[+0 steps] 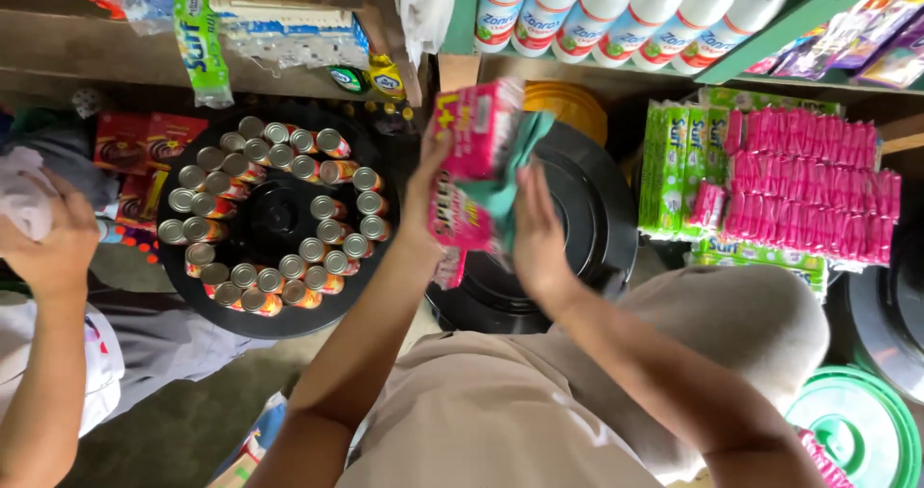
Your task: Wiping detergent packets with a cloth and arranging them on a grocery shelf.
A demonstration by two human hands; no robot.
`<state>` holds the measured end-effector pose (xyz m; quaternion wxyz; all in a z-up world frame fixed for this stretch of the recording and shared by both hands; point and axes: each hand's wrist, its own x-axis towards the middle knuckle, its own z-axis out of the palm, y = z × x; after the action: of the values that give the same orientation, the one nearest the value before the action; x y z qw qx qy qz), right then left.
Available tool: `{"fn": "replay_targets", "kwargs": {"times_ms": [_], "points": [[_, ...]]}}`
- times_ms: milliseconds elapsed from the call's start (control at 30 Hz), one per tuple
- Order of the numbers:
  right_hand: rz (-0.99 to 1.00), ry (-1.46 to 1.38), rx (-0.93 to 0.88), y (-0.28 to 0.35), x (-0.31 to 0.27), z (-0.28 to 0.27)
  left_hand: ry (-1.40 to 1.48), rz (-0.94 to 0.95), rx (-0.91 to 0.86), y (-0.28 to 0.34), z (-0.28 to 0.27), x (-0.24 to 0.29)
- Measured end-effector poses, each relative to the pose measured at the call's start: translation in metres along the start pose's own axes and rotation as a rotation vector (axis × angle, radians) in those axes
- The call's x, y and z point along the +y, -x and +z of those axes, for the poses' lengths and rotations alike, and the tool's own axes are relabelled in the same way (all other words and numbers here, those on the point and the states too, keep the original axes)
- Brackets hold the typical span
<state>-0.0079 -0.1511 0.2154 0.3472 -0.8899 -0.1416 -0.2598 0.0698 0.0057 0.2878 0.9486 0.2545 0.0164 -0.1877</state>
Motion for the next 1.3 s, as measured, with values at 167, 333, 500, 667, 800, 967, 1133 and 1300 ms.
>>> {"fn": "replay_targets", "kwargs": {"times_ms": [167, 333, 500, 667, 800, 967, 1133, 1300], "points": [[0.736, -0.794, -0.005, -0.017, -0.052, -0.002, 0.138, -0.165, -0.101, 0.008, -0.002, 0.020], [0.766, -0.873, 0.049, -0.065, -0.030, -0.024, 0.094, -0.312, 0.027, -0.005, -0.086, -0.054], [0.785, -0.857, 0.090, -0.066, -0.038, -0.027, 0.110, -0.455, 0.256, -0.012, -0.073, -0.072], [0.064, -0.458, -0.185, -0.047, -0.112, -0.047, 0.370, -0.277, 0.032, -0.007, -0.043, -0.039], [0.116, -0.399, -0.317, -0.066, -0.123, -0.053, 0.394, -0.217, 0.010, -0.005, -0.061, -0.039], [0.141, -0.320, -0.093, -0.097, -0.054, -0.031, 0.327, -0.148, -0.108, -0.017, -0.078, -0.045], [0.106, -0.157, 0.167, -0.099, -0.035, -0.019, 0.344, -0.187, -0.327, 0.000, -0.037, -0.032], [0.143, -0.135, -0.106, -0.082, -0.101, -0.048, 0.168, -0.172, -0.051, -0.005, -0.059, -0.032]]}}
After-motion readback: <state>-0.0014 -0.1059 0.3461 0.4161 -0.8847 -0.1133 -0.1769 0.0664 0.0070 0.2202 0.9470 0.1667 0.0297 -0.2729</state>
